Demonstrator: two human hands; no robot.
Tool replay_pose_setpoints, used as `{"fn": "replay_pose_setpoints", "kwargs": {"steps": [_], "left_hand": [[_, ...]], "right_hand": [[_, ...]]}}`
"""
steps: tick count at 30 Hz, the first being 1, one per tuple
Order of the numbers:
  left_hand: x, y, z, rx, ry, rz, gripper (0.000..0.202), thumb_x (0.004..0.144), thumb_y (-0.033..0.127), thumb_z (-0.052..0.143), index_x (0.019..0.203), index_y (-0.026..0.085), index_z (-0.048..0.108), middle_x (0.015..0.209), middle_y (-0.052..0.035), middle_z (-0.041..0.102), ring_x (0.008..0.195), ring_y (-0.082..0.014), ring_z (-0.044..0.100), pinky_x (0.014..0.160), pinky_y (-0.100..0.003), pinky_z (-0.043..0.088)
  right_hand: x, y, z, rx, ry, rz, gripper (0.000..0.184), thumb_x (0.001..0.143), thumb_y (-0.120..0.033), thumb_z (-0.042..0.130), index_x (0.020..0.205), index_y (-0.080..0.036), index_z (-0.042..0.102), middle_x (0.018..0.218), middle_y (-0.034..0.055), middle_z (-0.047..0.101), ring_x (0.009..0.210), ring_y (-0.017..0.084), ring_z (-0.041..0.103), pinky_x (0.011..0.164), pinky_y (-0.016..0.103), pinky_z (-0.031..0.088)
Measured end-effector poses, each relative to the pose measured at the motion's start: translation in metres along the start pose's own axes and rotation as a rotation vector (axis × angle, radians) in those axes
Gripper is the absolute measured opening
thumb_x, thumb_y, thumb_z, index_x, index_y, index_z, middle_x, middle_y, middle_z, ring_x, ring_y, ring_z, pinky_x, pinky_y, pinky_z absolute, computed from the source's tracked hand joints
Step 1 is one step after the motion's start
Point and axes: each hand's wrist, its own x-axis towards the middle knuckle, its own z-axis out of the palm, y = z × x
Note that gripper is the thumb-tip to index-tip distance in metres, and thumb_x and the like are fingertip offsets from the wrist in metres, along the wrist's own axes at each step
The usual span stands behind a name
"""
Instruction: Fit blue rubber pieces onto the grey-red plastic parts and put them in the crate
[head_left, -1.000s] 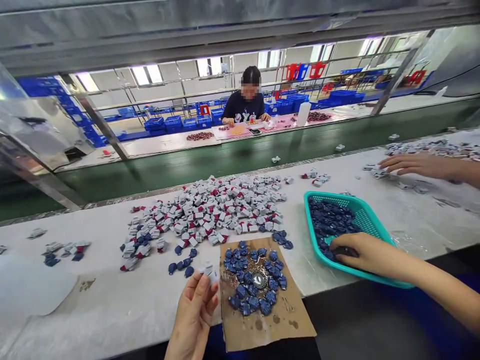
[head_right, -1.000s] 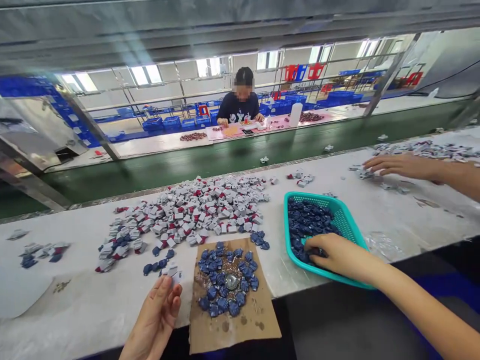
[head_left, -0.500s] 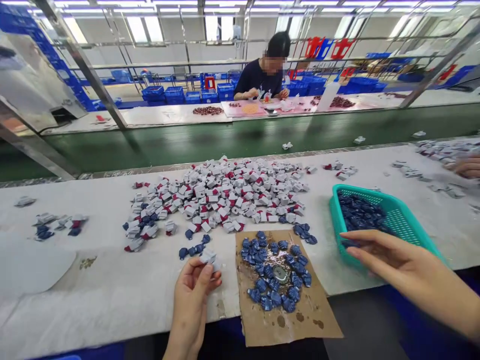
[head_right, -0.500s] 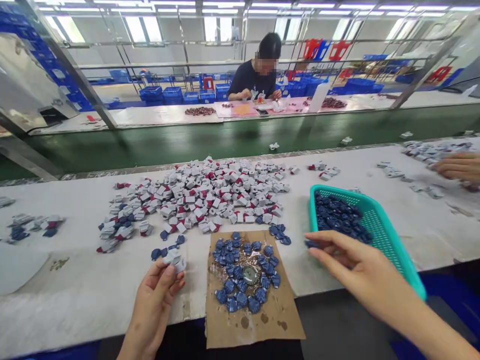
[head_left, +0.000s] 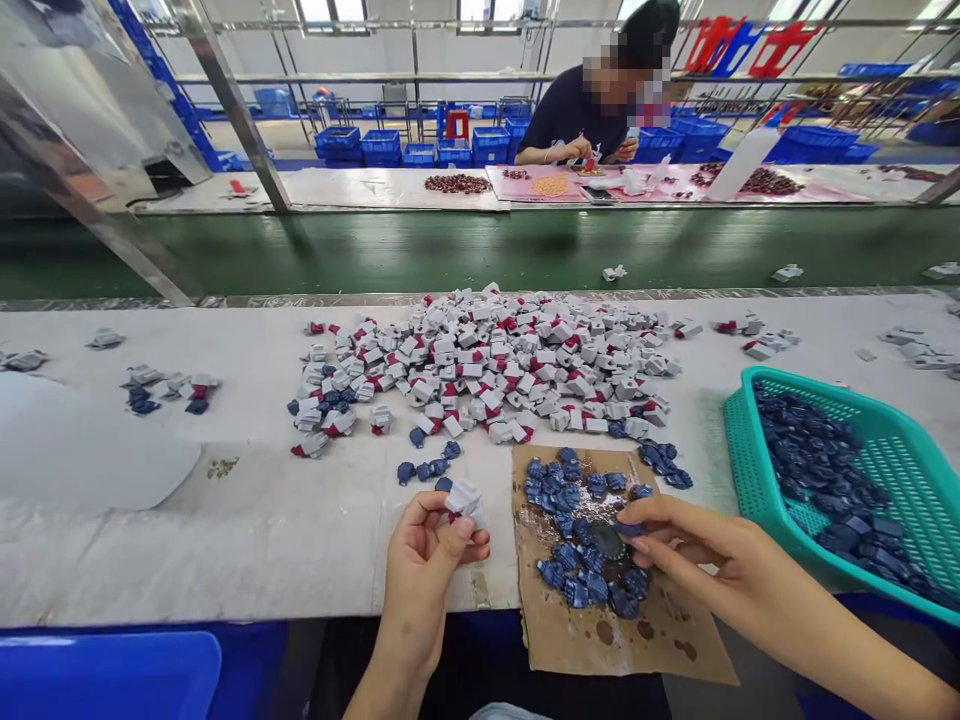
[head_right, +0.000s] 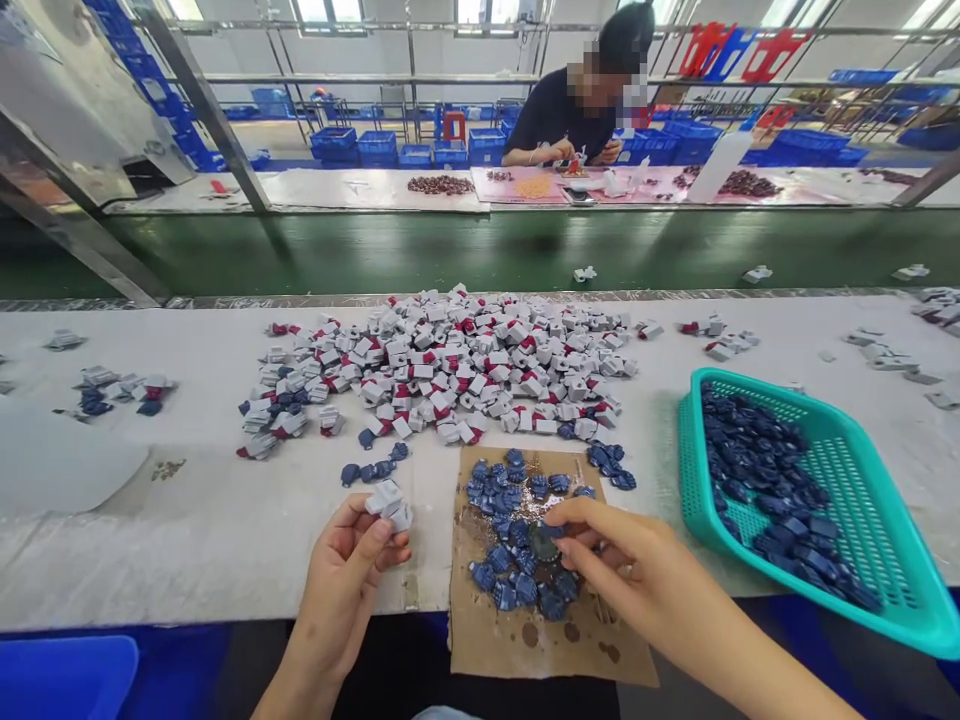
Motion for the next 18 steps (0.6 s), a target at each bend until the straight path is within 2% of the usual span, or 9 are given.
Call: {"fn": "replay_pose_setpoints", "kwargs": {"steps": [3, 7, 10, 12, 15, 18], "left_hand": [[0.001, -0.001, 0.0, 0.007, -0.021, -0.004, 0.039, 0.052, 0.033, 0.091, 0.073, 0.014, 0.063, 0.067, 0.0029, 0.064, 0.054, -0.0085, 0.063, 0.052, -0.016, 0.054], [0.002, -0.001, -0.001, 0.012, -0.041, -0.01, 0.039, 0.053, 0.033, 0.09, 0.074, 0.015, 0.063, 0.068, 0.003, 0.065, 0.055, -0.0085, 0.063, 0.052, -0.016, 0.054], [0.001, -0.002, -0.001, 0.035, -0.051, -0.016, 0.039, 0.055, 0.033, 0.09, 0.076, 0.015, 0.063, 0.067, 0.003, 0.065, 0.056, -0.009, 0.064, 0.055, -0.017, 0.055], [0.0, -0.003, -0.001, 0.056, -0.065, -0.016, 0.037, 0.056, 0.033, 0.089, 0.076, 0.015, 0.063, 0.066, 0.0027, 0.064, 0.056, -0.0096, 0.064, 0.056, -0.017, 0.055], [-0.003, -0.004, -0.001, 0.072, -0.072, -0.019, 0.036, 0.058, 0.033, 0.088, 0.079, 0.016, 0.064, 0.068, 0.0022, 0.064, 0.051, -0.0086, 0.062, 0.049, -0.016, 0.051], [-0.004, -0.004, 0.0, 0.084, -0.036, -0.035, 0.048, 0.058, 0.03, 0.087, 0.1, 0.018, 0.067, 0.082, -0.0004, 0.066, 0.047, -0.0067, 0.059, 0.042, -0.015, 0.047]], "right_hand": [[-0.003, 0.003, 0.003, -0.014, -0.005, -0.023, 0.027, 0.094, -0.044, 0.052, 0.098, -0.021, 0.065, 0.077, 0.0036, 0.065, 0.059, 0.014, 0.061, 0.045, 0.017, 0.047], [-0.007, 0.013, 0.011, -0.142, 0.091, -0.159, 0.022, 0.099, -0.034, 0.044, 0.096, -0.023, 0.063, 0.087, 0.0041, 0.064, 0.073, 0.015, 0.062, 0.046, 0.016, 0.044], [-0.01, 0.019, 0.015, -0.281, 0.124, -0.145, 0.023, 0.101, -0.034, 0.04, 0.116, -0.024, 0.054, 0.086, 0.0047, 0.064, 0.066, 0.016, 0.06, 0.043, 0.019, 0.04], [-0.012, 0.02, 0.017, -0.368, 0.1, -0.147, 0.026, 0.101, -0.034, 0.038, 0.122, -0.023, 0.049, 0.084, 0.0053, 0.063, 0.061, 0.016, 0.059, 0.043, 0.022, 0.038], [-0.01, 0.015, 0.017, -0.457, 0.043, -0.254, 0.018, 0.102, -0.029, 0.036, 0.107, -0.022, 0.052, 0.085, 0.0045, 0.061, 0.065, 0.016, 0.06, 0.049, 0.023, 0.04], [-0.005, 0.011, 0.017, -0.518, 0.024, -0.318, 0.019, 0.101, -0.025, 0.035, 0.093, -0.021, 0.052, 0.082, 0.0031, 0.059, 0.067, 0.016, 0.059, 0.054, 0.025, 0.042]]}}
